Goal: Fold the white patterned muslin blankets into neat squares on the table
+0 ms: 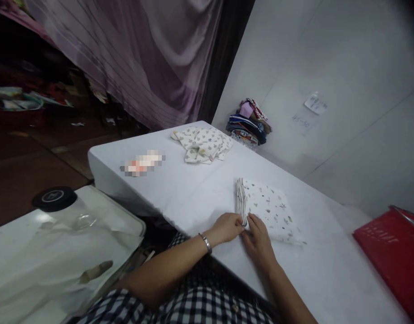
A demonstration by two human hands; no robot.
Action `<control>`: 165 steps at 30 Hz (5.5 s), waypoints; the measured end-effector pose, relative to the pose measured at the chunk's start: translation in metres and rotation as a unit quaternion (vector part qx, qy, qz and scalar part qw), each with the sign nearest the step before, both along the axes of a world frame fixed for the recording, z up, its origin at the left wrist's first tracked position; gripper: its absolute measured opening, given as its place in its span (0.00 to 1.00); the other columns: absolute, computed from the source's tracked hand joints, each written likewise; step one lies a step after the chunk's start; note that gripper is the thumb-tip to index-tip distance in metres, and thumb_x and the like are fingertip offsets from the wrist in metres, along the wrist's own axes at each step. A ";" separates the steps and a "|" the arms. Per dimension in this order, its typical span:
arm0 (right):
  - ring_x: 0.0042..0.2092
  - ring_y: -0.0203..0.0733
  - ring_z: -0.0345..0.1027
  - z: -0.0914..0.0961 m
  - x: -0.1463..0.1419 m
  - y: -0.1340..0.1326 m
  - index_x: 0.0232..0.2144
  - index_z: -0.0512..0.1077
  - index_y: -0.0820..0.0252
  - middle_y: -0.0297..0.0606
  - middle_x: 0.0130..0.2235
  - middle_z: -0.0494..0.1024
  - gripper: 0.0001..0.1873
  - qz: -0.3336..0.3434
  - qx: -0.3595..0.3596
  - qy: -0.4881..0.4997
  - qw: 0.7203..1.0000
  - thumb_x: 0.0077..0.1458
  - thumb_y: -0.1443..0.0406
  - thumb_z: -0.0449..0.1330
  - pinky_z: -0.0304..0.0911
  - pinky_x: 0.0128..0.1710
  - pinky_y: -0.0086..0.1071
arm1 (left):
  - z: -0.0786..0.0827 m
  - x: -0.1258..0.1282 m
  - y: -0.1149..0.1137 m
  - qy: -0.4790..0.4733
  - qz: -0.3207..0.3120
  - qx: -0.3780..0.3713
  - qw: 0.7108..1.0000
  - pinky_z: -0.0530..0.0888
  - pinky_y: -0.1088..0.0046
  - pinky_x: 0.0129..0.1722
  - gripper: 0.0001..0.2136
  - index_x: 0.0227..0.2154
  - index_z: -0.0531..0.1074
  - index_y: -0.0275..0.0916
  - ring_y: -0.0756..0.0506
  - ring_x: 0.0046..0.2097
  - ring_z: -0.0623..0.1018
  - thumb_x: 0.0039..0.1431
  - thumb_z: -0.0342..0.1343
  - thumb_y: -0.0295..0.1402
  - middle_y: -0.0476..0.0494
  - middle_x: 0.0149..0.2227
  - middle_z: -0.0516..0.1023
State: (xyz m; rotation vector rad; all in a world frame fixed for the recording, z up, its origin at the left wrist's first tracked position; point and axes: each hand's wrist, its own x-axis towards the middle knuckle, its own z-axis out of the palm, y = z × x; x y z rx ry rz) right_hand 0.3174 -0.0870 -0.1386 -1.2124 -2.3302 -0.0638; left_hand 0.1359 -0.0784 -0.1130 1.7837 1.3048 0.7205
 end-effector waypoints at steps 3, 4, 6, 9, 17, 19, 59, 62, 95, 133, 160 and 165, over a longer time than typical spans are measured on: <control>0.61 0.51 0.48 0.000 -0.005 -0.001 0.61 0.48 0.59 0.47 0.60 0.55 0.32 -0.006 0.005 -0.020 1.000 0.56 0.61 0.52 0.51 0.56 0.51 | 0.006 -0.007 0.012 -0.020 -0.011 -0.033 0.999 0.66 0.77 0.31 0.08 0.28 0.75 0.40 0.49 0.33 0.74 0.48 0.52 0.35 0.50 0.30 0.77; 0.61 0.51 0.47 0.000 -0.007 -0.002 0.61 0.47 0.60 0.47 0.60 0.55 0.32 -0.009 0.003 -0.031 0.999 0.56 0.61 0.52 0.49 0.56 0.52 | 0.008 -0.009 0.018 -0.026 0.000 -0.040 0.999 0.66 0.77 0.30 0.08 0.27 0.75 0.39 0.49 0.32 0.74 0.48 0.52 0.34 0.49 0.29 0.77; 0.61 0.50 0.48 -0.001 -0.009 -0.003 0.61 0.48 0.59 0.47 0.60 0.55 0.31 -0.017 -0.013 -0.053 0.998 0.57 0.62 0.50 0.46 0.57 0.53 | 0.011 -0.011 0.033 -0.035 0.034 -0.056 0.997 0.66 0.77 0.30 0.08 0.26 0.75 0.37 0.50 0.31 0.74 0.48 0.51 0.32 0.48 0.28 0.77; 0.60 0.50 0.49 0.003 -0.009 -0.004 0.60 0.51 0.58 0.45 0.60 0.56 0.30 -0.025 -0.062 -0.046 0.997 0.57 0.60 0.50 0.44 0.58 0.52 | 0.012 -0.012 0.060 -0.040 0.068 -0.091 0.993 0.67 0.77 0.27 0.10 0.28 0.75 0.35 0.50 0.27 0.74 0.49 0.49 0.30 0.45 0.25 0.76; 0.51 0.48 0.62 0.042 -0.019 0.041 0.52 0.64 0.63 0.47 0.51 0.68 0.27 -0.116 -0.122 0.106 0.980 0.54 0.52 0.50 0.60 0.47 0.41 | -0.002 0.004 0.103 -0.091 0.110 -0.156 0.977 0.67 0.77 0.24 0.08 0.24 0.74 0.31 0.50 0.22 0.72 0.48 0.50 0.26 0.43 0.20 0.74; 0.41 0.44 0.66 0.048 -0.026 0.058 0.50 0.66 0.63 0.45 0.44 0.72 0.27 -0.163 -0.146 0.090 0.972 0.54 0.52 0.49 0.62 0.39 0.37 | -0.006 0.008 0.106 -0.115 0.116 -0.157 0.974 0.67 0.77 0.23 0.08 0.24 0.74 0.31 0.51 0.21 0.71 0.48 0.50 0.25 0.45 0.18 0.72; 0.31 0.42 0.70 0.043 -0.012 0.093 0.40 0.71 0.64 0.37 0.30 0.76 0.22 -0.142 -0.366 0.478 0.786 0.40 0.60 0.61 0.65 0.31 0.32 | -0.009 0.021 0.137 -0.145 0.185 -0.077 0.969 0.67 0.75 0.38 0.11 0.35 0.74 0.35 0.47 0.39 0.74 0.48 0.54 0.32 0.42 0.36 0.77; 0.31 0.42 0.70 0.041 -0.013 0.092 0.41 0.71 0.64 0.37 0.31 0.76 0.22 -0.126 -0.376 0.481 0.782 0.41 0.60 0.61 0.65 0.31 0.32 | -0.015 0.022 0.137 -0.177 0.163 -0.076 0.968 0.68 0.77 0.35 0.13 0.40 0.73 0.36 0.50 0.35 0.74 0.53 0.48 0.31 0.44 0.36 0.77; 0.33 0.41 0.65 0.057 -0.067 0.087 0.40 0.65 0.63 0.43 0.36 0.69 0.13 -0.211 -0.190 -0.191 0.940 0.50 0.69 0.49 0.52 0.29 0.31 | -0.018 0.014 0.151 -0.104 0.174 -0.089 0.975 0.66 0.76 0.30 0.10 0.28 0.74 0.33 0.48 0.30 0.73 0.52 0.49 0.32 0.41 0.27 0.77; 0.63 0.54 0.35 0.019 -0.045 0.016 0.62 0.47 0.63 0.51 0.63 0.46 0.37 -0.009 -0.114 -0.071 0.991 0.54 0.57 0.54 0.41 0.59 0.53 | 0.023 0.020 0.130 0.038 0.125 0.109 0.985 0.58 0.69 0.55 0.17 0.48 0.66 0.41 0.46 0.56 0.65 0.59 0.44 0.41 0.43 0.53 0.68; 0.64 0.45 0.36 0.032 0.112 0.110 0.57 0.58 0.59 0.42 0.63 0.48 0.32 -0.304 -0.262 0.093 0.911 0.55 0.50 0.47 0.34 0.61 0.43 | -0.008 0.032 0.133 0.184 0.050 0.151 0.970 0.49 0.56 0.60 0.26 0.58 0.53 0.38 0.42 0.65 0.42 0.61 0.37 0.45 0.42 0.65 0.43; 0.60 0.49 0.48 0.047 0.140 0.157 0.59 0.53 0.63 0.49 0.60 0.56 0.37 -0.347 -0.289 0.246 0.858 0.51 0.53 0.54 0.45 0.58 0.43 | 0.006 0.029 0.150 0.100 0.175 0.022 0.979 0.57 0.59 0.56 0.30 0.56 0.53 0.30 0.36 0.61 0.56 0.54 0.49 0.42 0.27 0.60 0.55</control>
